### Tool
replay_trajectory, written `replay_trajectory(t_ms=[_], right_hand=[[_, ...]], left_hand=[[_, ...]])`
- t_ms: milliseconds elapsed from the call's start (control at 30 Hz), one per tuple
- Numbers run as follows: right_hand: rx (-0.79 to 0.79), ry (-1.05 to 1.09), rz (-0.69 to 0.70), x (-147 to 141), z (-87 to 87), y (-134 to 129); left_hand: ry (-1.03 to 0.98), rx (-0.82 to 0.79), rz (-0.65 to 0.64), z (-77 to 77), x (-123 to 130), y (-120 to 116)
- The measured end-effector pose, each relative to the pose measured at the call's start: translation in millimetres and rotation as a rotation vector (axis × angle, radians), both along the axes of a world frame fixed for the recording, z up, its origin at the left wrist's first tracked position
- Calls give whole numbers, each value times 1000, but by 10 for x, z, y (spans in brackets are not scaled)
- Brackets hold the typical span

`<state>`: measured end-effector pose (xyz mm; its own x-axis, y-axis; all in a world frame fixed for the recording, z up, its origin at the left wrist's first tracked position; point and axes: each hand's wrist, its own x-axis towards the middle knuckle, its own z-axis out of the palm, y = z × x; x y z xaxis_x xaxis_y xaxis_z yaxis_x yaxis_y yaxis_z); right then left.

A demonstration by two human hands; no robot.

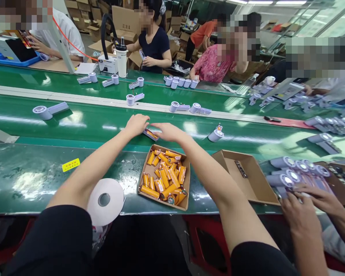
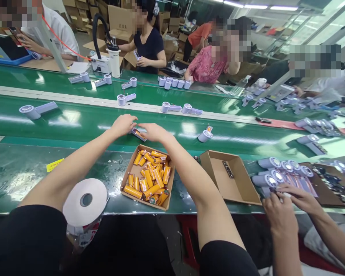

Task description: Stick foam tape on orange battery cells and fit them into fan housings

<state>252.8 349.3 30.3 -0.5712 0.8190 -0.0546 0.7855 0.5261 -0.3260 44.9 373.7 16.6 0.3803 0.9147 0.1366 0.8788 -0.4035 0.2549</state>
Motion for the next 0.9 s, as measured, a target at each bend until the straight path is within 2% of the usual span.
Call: replay_trajectory(t_ms=[33, 100, 133, 200, 233, 267, 333, 400, 467, 600, 700, 800, 900], right_hand=[[35, 91, -12, 163, 74, -218], [57, 288, -27, 542, 178, -757], [32, 362, -34, 733, 210, -1058], [-49, 441, -61, 1044, 243, -1651], [-91, 462, -81, 1143, 250, -1917], [-129, 479, -98, 1195, 249, -2150], [-196, 518, -108, 1157, 219, -2502], [-263, 578, -75, 949, 131, -2722], [-338, 651, -41, 621, -22, -2866], [-568, 807, -45, -145, -399, -3096], [-715, 903, 21, -616, -622, -3252], [-681, 860, 156, -886, -777, -3339], [-489, 585, 216, -828, -820, -3299]], left_hand=[[-23, 36, -42, 62, -100, -283], [-74, 53, -179, 102, -419, -1014], [-75, -17, -274, 73, -629, -1429], [14, -186, -396, -71, -1099, -2238], [55, -186, -384, -169, -1327, -2585], [86, -149, -357, -272, -1530, -2872], [119, -103, -314, -450, -1806, -3241], [117, -80, -288, -546, -1890, -3376], [89, -29, -247, -538, -1822, -3381], [-8, 229, -131, -323, -1498, -3383], [-38, 366, -143, -200, -1296, -3459], [-40, 409, -146, -210, -1266, -3515], [-76, 460, -79, -306, -1383, -3539]])
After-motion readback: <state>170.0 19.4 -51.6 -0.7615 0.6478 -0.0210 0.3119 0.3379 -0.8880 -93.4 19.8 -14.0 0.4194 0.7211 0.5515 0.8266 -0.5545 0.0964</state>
